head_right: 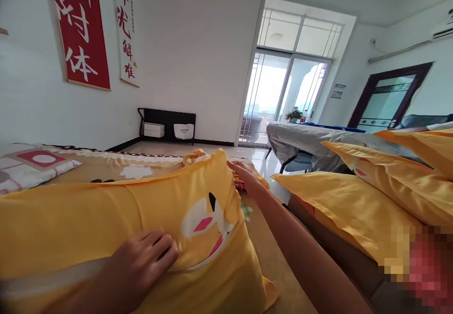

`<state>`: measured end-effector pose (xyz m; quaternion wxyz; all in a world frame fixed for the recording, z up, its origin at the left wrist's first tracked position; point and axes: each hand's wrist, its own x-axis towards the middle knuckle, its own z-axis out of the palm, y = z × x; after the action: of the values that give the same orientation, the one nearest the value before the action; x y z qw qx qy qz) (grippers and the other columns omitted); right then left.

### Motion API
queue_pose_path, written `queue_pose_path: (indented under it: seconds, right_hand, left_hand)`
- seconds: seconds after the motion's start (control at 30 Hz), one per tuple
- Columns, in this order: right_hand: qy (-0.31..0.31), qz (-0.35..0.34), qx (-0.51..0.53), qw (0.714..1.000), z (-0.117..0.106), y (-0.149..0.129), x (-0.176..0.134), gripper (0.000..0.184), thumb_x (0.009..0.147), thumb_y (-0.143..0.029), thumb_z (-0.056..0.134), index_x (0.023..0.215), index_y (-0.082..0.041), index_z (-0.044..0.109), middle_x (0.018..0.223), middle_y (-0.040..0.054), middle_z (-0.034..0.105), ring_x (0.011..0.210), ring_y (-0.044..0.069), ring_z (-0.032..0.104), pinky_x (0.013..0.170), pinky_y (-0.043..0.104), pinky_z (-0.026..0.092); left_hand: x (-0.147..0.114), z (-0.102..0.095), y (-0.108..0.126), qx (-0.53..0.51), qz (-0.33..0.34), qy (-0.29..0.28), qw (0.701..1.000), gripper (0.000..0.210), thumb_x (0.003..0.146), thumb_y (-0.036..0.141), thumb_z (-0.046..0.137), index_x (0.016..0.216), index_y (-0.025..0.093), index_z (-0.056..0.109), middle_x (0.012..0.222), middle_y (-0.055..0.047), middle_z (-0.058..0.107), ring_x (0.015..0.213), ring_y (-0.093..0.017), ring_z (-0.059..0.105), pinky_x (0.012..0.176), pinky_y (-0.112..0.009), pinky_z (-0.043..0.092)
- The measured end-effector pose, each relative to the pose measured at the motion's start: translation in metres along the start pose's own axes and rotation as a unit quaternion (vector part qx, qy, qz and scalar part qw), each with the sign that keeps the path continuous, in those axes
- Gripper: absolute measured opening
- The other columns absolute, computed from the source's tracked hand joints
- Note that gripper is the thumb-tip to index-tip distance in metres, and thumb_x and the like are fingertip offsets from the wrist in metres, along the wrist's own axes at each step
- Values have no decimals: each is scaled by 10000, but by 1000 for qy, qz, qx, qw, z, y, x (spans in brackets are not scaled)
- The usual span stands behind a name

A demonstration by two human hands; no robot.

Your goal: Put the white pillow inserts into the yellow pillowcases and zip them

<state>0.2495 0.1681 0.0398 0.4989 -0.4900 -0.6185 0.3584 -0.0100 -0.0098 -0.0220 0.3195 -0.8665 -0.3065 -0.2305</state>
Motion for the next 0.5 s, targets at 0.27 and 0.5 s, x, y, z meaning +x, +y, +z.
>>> queue_pose_path:
  seconds: [0.27, 0.5]
  right_hand:
    - [15, -42, 70, 997, 39, -23, 3, 353, 657, -508, 726, 789, -188, 657, 819, 71, 706, 731, 217, 659, 619, 305, 523]
    - [91, -75, 74, 990, 5, -41, -13, 420, 677, -565, 658, 773, -159, 617, 763, 59, 672, 664, 181, 612, 550, 276, 464]
  left_hand:
    - [-7, -48, -67, -222, -111, -80, 965, 218, 908, 380, 449, 981, 238, 597, 1074, -51, 634, 981, -182, 588, 840, -262, 483]
    - [-33, -26, -156, -262, -442, -190, 837, 648, 838, 700, 300, 1029, 178, 632, 1059, -89, 675, 994, -280, 622, 883, -380, 488]
